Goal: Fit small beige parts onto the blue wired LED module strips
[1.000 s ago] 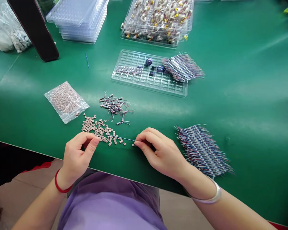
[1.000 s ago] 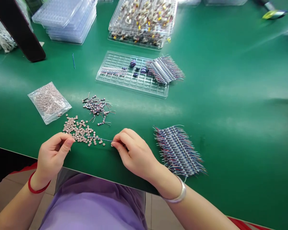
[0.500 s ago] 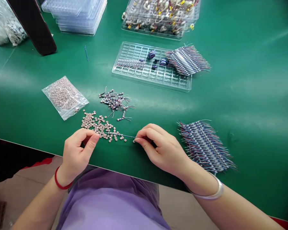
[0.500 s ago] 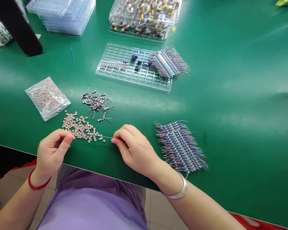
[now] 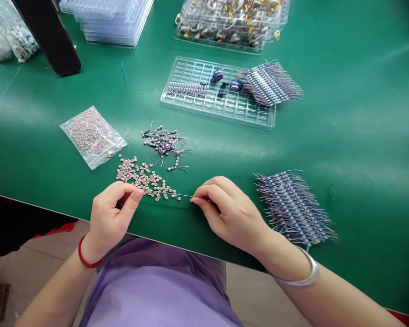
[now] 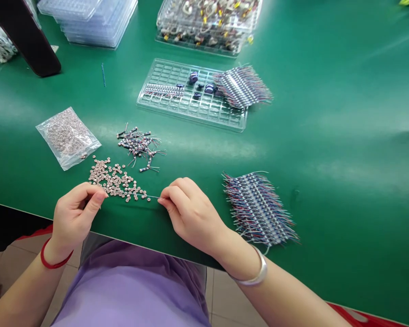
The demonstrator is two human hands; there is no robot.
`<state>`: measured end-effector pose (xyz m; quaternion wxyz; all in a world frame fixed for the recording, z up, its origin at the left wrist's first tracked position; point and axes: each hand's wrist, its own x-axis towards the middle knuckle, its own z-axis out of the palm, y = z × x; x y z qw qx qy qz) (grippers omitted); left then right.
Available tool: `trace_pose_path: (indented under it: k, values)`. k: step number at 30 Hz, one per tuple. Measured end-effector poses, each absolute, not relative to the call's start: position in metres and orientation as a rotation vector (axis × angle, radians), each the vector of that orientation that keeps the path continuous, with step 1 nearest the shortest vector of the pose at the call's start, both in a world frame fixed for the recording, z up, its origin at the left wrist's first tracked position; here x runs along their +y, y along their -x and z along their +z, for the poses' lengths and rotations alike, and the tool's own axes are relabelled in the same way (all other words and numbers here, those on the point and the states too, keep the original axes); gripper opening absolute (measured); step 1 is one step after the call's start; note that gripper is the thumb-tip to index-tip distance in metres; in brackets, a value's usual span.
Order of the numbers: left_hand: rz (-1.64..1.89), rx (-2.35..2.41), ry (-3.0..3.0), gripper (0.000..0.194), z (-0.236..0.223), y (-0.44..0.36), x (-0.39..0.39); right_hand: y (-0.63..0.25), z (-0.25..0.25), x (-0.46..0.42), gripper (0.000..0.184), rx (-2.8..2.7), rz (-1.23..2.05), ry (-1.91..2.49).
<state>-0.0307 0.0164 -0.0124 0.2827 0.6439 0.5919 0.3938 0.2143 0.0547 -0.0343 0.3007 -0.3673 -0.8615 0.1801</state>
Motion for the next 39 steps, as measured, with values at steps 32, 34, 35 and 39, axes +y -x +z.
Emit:
trace_pose_path:
  k: [32, 34, 35, 39]
  values:
    - [1.164, 1.564, -1.736, 0.018, -0.009, 0.028, 0.01, -0.212, -0.034, 0.059, 0.015, -2.292, 0.625, 0.992]
    - [1.178, 1.543, -1.748, 0.018, -0.008, 0.022, 0.007, -0.213, -0.03, 0.06, 0.015, -2.181, 0.798, 1.089]
    - [1.161, 1.519, -1.744, 0.016, -0.007, 0.017, 0.005, -0.213, -0.028, 0.06, 0.015, -2.099, 0.921, 1.144]
    - [0.984, 1.39, -1.566, 0.011, -0.007, -0.008, 0.006, -0.213, -0.015, 0.06, 0.026, -1.707, 1.4, 1.25]
